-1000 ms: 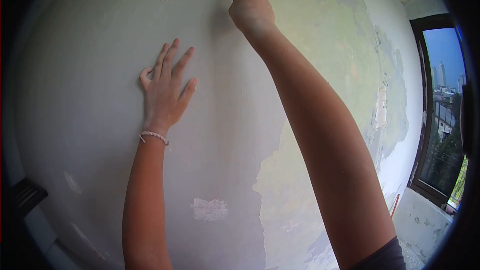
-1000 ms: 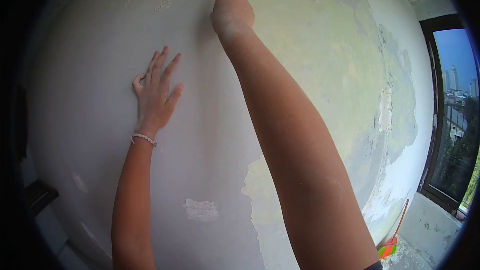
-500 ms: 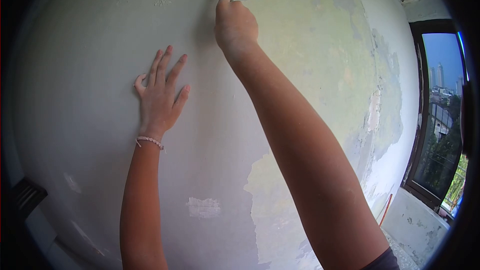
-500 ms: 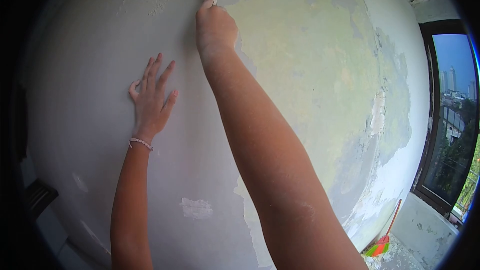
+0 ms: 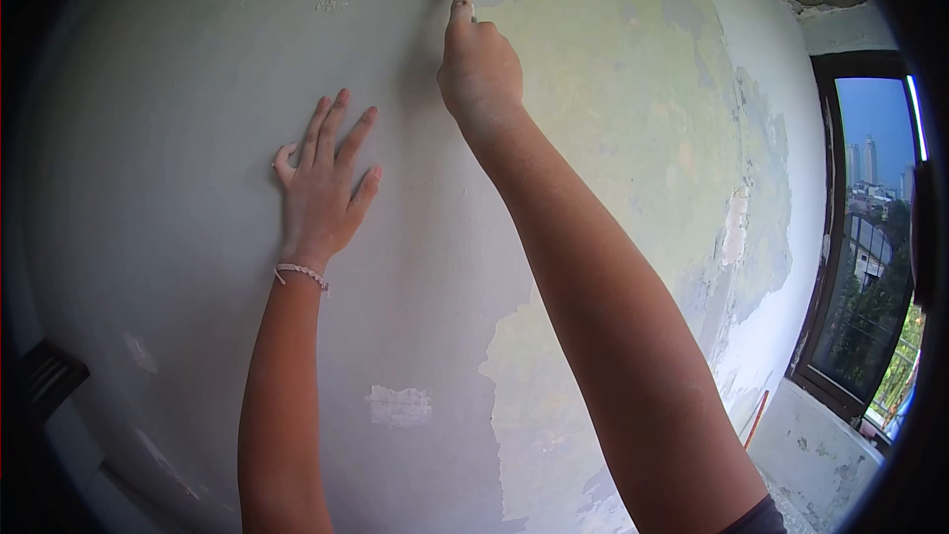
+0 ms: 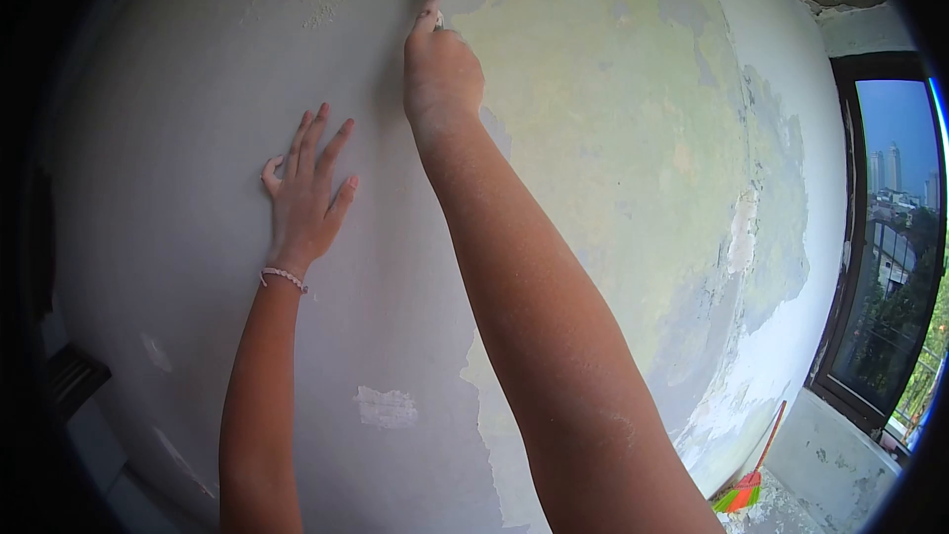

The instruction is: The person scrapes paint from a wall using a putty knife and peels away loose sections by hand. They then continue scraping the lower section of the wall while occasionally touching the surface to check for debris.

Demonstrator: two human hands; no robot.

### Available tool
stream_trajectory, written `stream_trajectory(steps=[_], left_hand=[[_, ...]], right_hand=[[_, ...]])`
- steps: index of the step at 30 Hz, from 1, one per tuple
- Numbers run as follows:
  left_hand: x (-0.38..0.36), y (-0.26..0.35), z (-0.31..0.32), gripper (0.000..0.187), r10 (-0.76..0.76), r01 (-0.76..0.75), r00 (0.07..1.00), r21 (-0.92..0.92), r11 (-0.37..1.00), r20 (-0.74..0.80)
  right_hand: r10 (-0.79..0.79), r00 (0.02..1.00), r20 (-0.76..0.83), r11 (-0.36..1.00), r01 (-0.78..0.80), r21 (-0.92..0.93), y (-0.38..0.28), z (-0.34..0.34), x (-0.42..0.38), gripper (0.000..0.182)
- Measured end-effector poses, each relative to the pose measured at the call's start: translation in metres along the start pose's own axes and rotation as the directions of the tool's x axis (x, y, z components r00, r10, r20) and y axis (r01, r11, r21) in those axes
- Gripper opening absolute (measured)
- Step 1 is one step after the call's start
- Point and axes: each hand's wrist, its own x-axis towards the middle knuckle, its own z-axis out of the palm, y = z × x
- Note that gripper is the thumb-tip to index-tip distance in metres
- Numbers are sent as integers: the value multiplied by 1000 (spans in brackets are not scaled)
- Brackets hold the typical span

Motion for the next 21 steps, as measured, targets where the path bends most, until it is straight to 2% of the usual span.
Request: stream_trajectory(steps=[8,11,17,21], left_hand=[[0,0,0,69,0,0,1000,-15,1000,-12],[0,0,0,62,-1,2,1000,41,999,-29],[-3,-1,1,63,5,-4,999,45,999,-34],[-5,2,-3,67,-21,21,1000,-8,1000,-3]], right_hand=[[3,1000,-2,999,-3,38,1,3,-19,88],[8,1000,-20,998,-7,60,2,7,-26,89],[13,999,37,996,-16,86,4,2,-48,90],[4,1000,2,997,-4,71,7,10,-65,90]])
